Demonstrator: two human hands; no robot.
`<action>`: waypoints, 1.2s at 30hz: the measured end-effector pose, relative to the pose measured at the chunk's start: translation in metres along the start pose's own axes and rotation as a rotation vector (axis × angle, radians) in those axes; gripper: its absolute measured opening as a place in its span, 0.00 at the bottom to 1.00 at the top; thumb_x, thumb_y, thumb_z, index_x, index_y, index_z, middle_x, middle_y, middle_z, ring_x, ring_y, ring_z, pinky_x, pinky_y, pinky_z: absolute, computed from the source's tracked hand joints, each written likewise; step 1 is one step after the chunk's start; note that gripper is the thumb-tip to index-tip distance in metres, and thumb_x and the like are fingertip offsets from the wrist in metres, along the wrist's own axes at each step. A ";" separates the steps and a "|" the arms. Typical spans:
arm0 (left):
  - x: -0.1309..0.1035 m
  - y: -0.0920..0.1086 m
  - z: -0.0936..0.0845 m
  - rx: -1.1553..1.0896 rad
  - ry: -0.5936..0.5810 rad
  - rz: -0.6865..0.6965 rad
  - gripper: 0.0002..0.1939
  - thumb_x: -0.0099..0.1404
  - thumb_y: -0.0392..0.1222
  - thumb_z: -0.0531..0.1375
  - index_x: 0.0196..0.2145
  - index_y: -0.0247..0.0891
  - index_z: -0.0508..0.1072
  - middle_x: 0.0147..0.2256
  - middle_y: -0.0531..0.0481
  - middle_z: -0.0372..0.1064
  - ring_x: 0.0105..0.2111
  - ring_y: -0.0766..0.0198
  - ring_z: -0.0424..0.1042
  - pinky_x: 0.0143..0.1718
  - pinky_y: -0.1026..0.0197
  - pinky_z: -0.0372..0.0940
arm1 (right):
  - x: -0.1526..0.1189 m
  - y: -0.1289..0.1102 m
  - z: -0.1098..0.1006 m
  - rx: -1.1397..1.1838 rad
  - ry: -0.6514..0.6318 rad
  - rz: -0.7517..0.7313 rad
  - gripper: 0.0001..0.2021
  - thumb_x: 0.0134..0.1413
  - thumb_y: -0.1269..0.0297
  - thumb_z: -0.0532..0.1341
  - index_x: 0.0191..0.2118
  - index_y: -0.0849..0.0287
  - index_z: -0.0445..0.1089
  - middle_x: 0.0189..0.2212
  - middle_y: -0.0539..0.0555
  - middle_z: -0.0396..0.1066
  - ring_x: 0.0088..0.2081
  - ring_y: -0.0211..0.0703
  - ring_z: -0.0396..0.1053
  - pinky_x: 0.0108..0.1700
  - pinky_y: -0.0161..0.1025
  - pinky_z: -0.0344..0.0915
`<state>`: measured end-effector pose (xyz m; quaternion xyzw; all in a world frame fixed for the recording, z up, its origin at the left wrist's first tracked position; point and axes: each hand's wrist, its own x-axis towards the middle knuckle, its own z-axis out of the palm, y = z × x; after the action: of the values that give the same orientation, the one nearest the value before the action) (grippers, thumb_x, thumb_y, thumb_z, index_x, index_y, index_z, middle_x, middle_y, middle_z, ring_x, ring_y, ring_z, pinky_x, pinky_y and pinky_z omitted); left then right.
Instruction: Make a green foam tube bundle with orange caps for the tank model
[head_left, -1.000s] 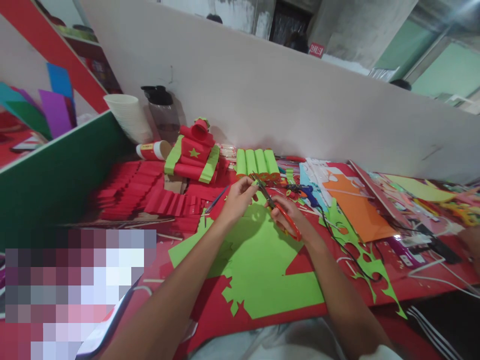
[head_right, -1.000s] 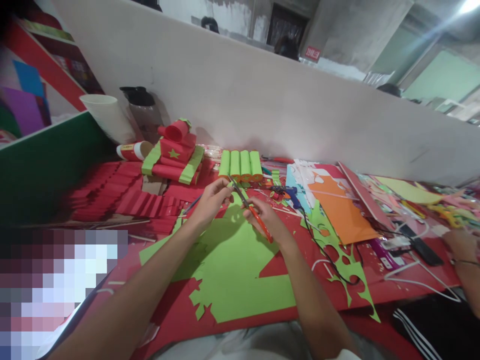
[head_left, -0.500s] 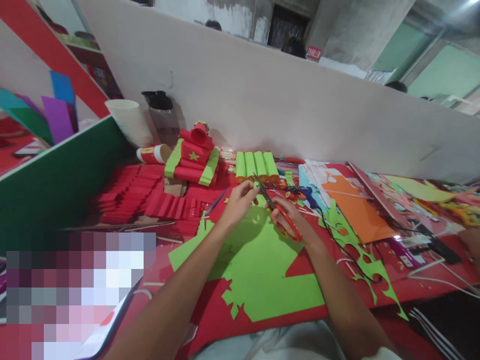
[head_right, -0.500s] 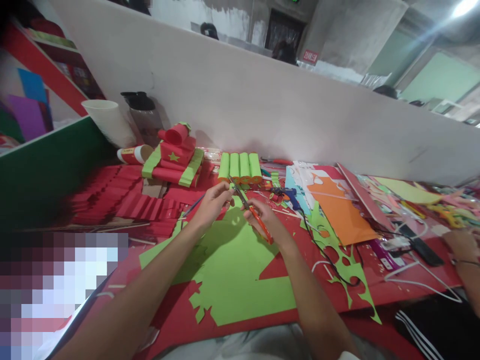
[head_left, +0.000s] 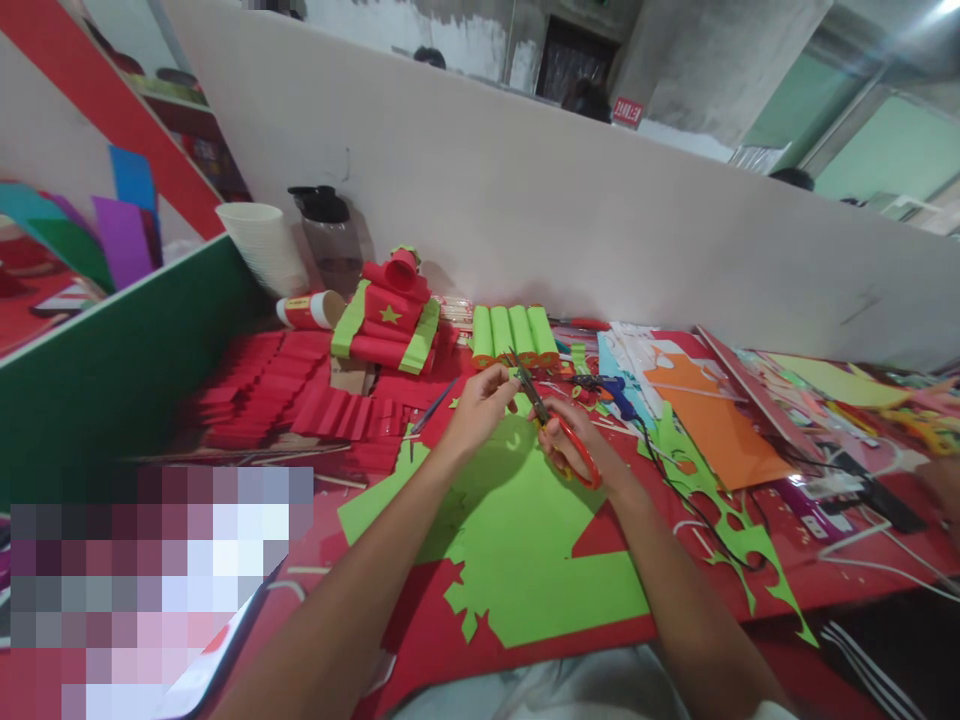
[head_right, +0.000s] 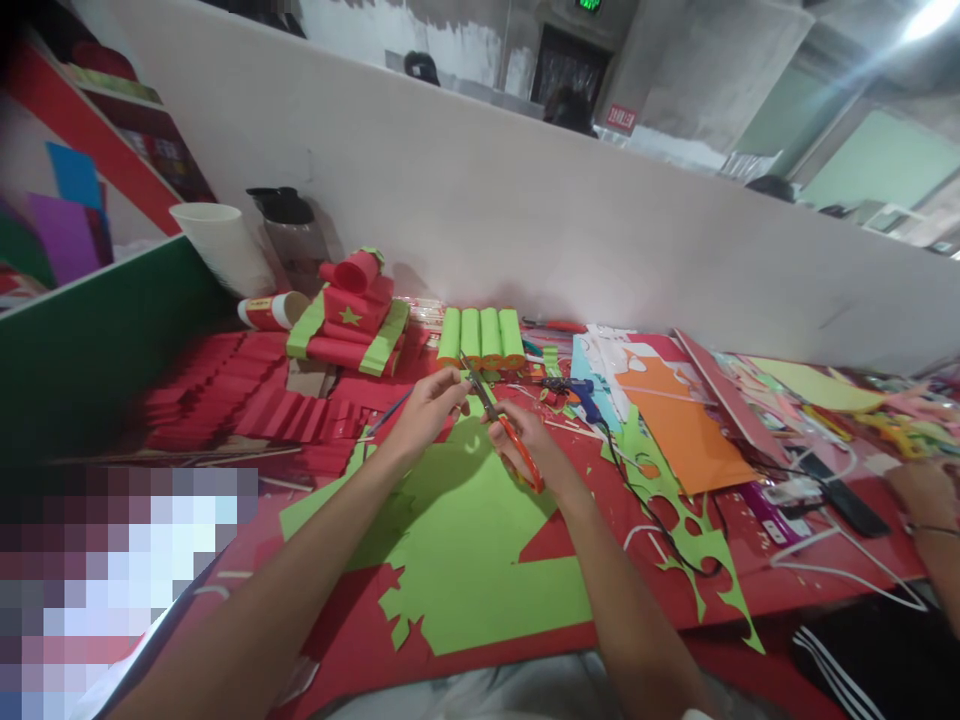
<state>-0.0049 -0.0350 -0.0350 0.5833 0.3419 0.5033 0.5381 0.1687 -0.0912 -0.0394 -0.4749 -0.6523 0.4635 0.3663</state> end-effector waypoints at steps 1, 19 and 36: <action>0.000 0.000 0.000 0.003 0.001 0.000 0.11 0.61 0.45 0.58 0.25 0.38 0.62 0.19 0.58 0.56 0.22 0.69 0.63 0.24 0.67 0.53 | 0.000 0.000 0.000 0.000 0.001 -0.003 0.26 0.55 0.35 0.54 0.42 0.55 0.64 0.22 0.45 0.59 0.16 0.31 0.56 0.16 0.30 0.54; -0.001 0.002 -0.001 0.000 0.001 -0.026 0.12 0.60 0.46 0.58 0.25 0.39 0.63 0.20 0.57 0.61 0.21 0.70 0.61 0.23 0.67 0.54 | -0.002 -0.002 0.004 0.065 0.003 0.022 0.27 0.54 0.36 0.56 0.45 0.56 0.65 0.23 0.46 0.61 0.17 0.31 0.57 0.18 0.30 0.55; -0.009 0.003 0.005 0.175 -0.349 -0.020 0.07 0.59 0.40 0.54 0.26 0.38 0.68 0.24 0.53 0.64 0.26 0.65 0.63 0.28 0.64 0.57 | 0.004 -0.011 0.000 0.070 0.370 -0.071 0.19 0.52 0.49 0.64 0.44 0.55 0.63 0.25 0.46 0.66 0.19 0.33 0.62 0.19 0.31 0.59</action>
<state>-0.0029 -0.0450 -0.0339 0.7029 0.2917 0.3572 0.5415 0.1650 -0.0884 -0.0288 -0.5156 -0.5737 0.3775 0.5124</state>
